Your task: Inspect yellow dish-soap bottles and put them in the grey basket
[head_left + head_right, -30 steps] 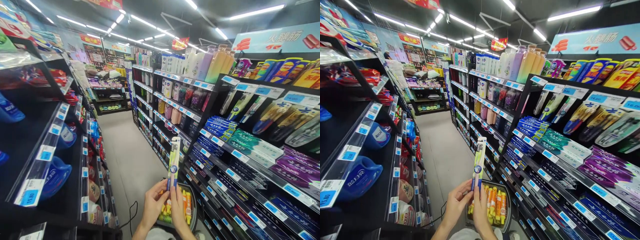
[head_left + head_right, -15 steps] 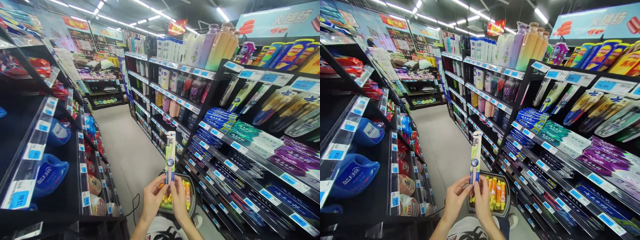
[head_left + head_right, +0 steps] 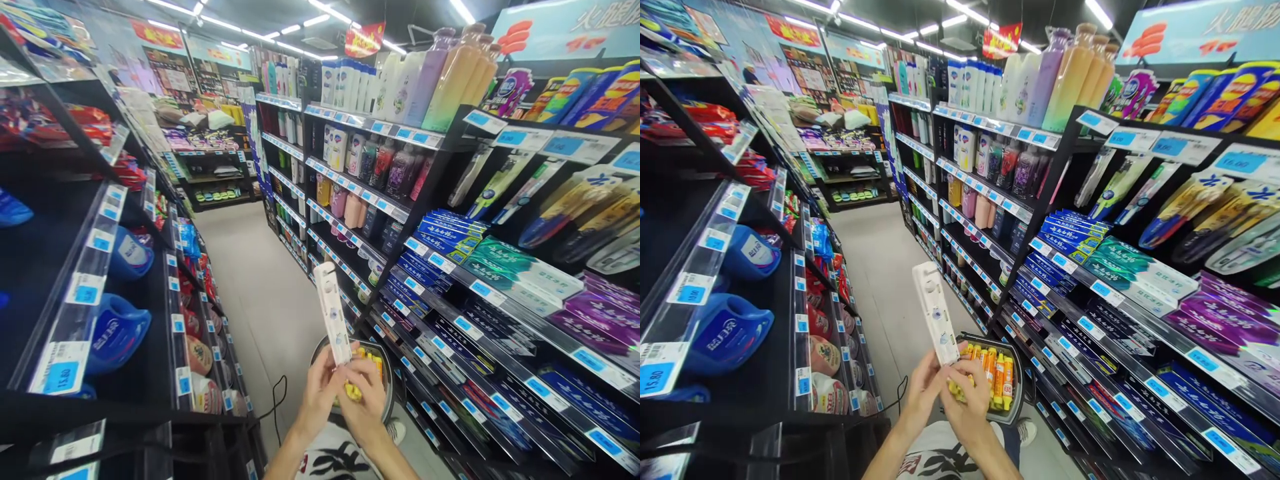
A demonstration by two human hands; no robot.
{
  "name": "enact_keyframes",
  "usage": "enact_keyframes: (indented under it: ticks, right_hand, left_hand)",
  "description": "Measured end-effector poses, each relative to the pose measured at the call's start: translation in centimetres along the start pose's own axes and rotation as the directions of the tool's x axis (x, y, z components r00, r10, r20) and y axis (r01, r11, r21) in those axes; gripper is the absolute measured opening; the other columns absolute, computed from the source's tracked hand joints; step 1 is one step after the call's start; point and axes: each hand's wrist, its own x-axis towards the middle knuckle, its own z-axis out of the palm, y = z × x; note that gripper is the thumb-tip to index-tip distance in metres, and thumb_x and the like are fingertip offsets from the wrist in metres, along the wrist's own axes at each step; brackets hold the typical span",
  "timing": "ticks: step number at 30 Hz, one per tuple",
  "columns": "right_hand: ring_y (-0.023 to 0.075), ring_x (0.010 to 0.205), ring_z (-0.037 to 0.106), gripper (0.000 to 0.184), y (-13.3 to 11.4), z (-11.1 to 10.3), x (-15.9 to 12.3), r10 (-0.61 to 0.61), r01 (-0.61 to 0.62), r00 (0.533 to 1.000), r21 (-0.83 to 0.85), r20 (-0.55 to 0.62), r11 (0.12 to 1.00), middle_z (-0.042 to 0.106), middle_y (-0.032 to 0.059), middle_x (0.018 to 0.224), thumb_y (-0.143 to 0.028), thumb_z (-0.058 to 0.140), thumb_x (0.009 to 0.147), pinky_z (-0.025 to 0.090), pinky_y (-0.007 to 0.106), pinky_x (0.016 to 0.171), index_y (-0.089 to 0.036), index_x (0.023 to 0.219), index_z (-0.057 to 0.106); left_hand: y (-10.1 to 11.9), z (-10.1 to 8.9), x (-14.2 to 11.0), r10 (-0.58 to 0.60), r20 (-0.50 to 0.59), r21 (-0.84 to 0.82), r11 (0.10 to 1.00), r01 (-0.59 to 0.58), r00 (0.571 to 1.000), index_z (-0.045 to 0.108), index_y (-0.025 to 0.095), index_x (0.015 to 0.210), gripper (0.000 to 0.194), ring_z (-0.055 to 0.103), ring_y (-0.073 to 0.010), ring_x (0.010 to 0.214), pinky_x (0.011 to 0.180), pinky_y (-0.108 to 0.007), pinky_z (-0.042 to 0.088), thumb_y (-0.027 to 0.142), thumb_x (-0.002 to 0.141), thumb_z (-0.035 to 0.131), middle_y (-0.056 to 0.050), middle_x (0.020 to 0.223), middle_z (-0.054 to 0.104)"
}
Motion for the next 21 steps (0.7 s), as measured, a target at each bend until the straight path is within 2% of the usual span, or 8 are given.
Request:
enact_keyframes:
  ticks: [2, 4, 10, 16, 19, 21]
  right_hand:
    - [0.0179, 0.082, 0.065, 0.033, 0.01, 0.02, -0.22, -0.091, 0.092, 0.995, -0.043, 0.031, 0.995, 0.066, 0.0056, 0.093, -0.002, 0.069, 0.084, 0.055, 0.033, 0.073, -0.021, 0.11, 0.071]
    - [0.0181, 0.08, 0.064, 0.032, 0.05, 0.11, -0.53, -0.128, 0.132, 0.99, -0.077, 0.053, 0.988, 0.066, 0.0062, 0.092, 0.0, 0.068, 0.083, 0.054, 0.033, 0.069, -0.02, 0.108, 0.072]
    - [0.0182, 0.082, 0.065, 0.036, 0.19, 0.1, -0.88, -0.109, 0.115, 0.992, -0.088, 0.069, 0.989, 0.065, 0.0066, 0.095, 0.002, 0.067, 0.084, 0.055, 0.033, 0.069, -0.022, 0.111, 0.071]
    - [0.0195, 0.095, 0.066, 0.034, 0.34, -0.07, -0.84, -0.006, 0.007, 1.0, -0.096, 0.011, 0.995, 0.06, 0.0093, 0.107, -0.005, 0.068, 0.085, 0.06, 0.032, 0.076, -0.022, 0.114, 0.069]
    - [0.0221, 0.102, 0.066, 0.037, 0.02, -0.12, -0.6, 0.068, -0.068, 0.998, -0.076, -0.005, 0.995, 0.064, 0.0104, 0.111, -0.009, 0.066, 0.086, 0.06, 0.037, 0.084, -0.023, 0.121, 0.065]
    - [0.0225, 0.104, 0.066, 0.038, -0.17, -0.15, -0.52, 0.149, -0.149, 0.989, -0.015, 0.013, 0.989, 0.067, 0.0097, 0.112, -0.011, 0.063, 0.089, 0.06, 0.037, 0.085, -0.026, 0.124, 0.062]
  left_hand:
    - [0.14, 0.37, -0.28, -0.013, -0.005, 0.022, 1.0, 0.013, 1.0, 0.066, 0.016, 0.133, 0.049, 0.063, -0.0297, 0.125, 0.11, -0.042, 0.049, 0.047, 0.097, 0.059, -0.016, 0.135, 0.067]
    - [0.3, 0.45, -0.34, -0.032, -0.006, 0.038, 0.999, 0.032, 0.999, 0.07, 0.013, 0.129, 0.05, 0.064, -0.0307, 0.122, 0.11, -0.043, 0.049, 0.05, 0.098, 0.056, -0.017, 0.129, 0.07]
    - [0.62, 0.16, 0.05, -0.066, -0.02, 0.029, 0.997, 0.067, 0.998, 0.074, 0.012, 0.123, 0.053, 0.066, -0.0329, 0.119, 0.102, -0.043, 0.055, 0.054, 0.094, 0.06, -0.017, 0.121, 0.073]
    - [0.28, 0.33, 0.03, -0.054, -0.002, 0.054, 0.997, 0.054, 0.999, 0.07, 0.013, 0.127, 0.049, 0.062, -0.0314, 0.125, 0.107, -0.041, 0.052, 0.049, 0.096, 0.058, -0.017, 0.131, 0.069]
    - [0.01, 0.37, 0.06, -0.02, 0.002, 0.085, 0.996, 0.019, 1.0, 0.066, 0.015, 0.131, 0.05, 0.062, -0.0304, 0.127, 0.105, -0.039, 0.054, 0.049, 0.097, 0.057, -0.016, 0.137, 0.065]
    - [-0.3, 0.31, 0.15, -0.002, -0.046, 0.128, 0.992, 0.008, 0.999, 0.064, 0.015, 0.13, 0.05, 0.063, -0.03, 0.125, 0.101, -0.038, 0.057, 0.05, 0.094, 0.059, -0.016, 0.136, 0.065]
